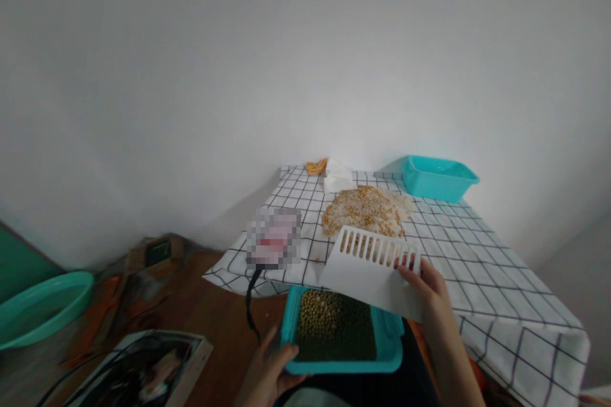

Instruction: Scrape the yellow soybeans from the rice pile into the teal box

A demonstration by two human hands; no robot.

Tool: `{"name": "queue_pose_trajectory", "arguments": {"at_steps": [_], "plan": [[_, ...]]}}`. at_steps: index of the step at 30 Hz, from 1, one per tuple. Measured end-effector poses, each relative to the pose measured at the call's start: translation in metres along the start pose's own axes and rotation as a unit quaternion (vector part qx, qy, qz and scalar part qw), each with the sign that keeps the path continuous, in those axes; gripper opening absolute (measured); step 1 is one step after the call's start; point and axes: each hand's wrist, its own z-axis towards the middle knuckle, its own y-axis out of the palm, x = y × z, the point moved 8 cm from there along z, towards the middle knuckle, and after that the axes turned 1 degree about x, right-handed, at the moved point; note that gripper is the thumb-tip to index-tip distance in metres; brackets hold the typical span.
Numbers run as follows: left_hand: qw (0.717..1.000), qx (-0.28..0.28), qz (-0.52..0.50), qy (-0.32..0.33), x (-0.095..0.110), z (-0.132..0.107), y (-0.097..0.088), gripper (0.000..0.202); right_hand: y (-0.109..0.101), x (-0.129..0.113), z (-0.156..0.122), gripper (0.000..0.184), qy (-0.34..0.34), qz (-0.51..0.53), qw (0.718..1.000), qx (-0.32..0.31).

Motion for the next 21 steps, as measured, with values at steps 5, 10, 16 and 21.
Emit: {"name": "queue_pose_trajectory", "arguments": {"at_steps": [5,10,16,21], "plan": [[1.000,-0.011,-0.006,0.001,-0.001,-0.001,0.000,0.058,0.000,-0.002,0.003,0.025,-0.037,-0.009,0.998,0.058],[1.000,-0.007,0.004,-0.002,0.000,-0.004,0.001,0.053,0.023,-0.010,0.008,0.027,-0.088,-0.076,0.993,0.020],[1.000,-0.012,0.008,0.005,0.006,-0.006,0.000,0.057,0.041,-0.024,0.011,0.024,-0.088,-0.091,0.988,-0.085],[1.000,0.013,0.013,0.009,0.011,-0.012,-0.003,0.047,0.028,-0.028,0.003,0.023,-0.068,-0.089,0.983,-0.142]]}}
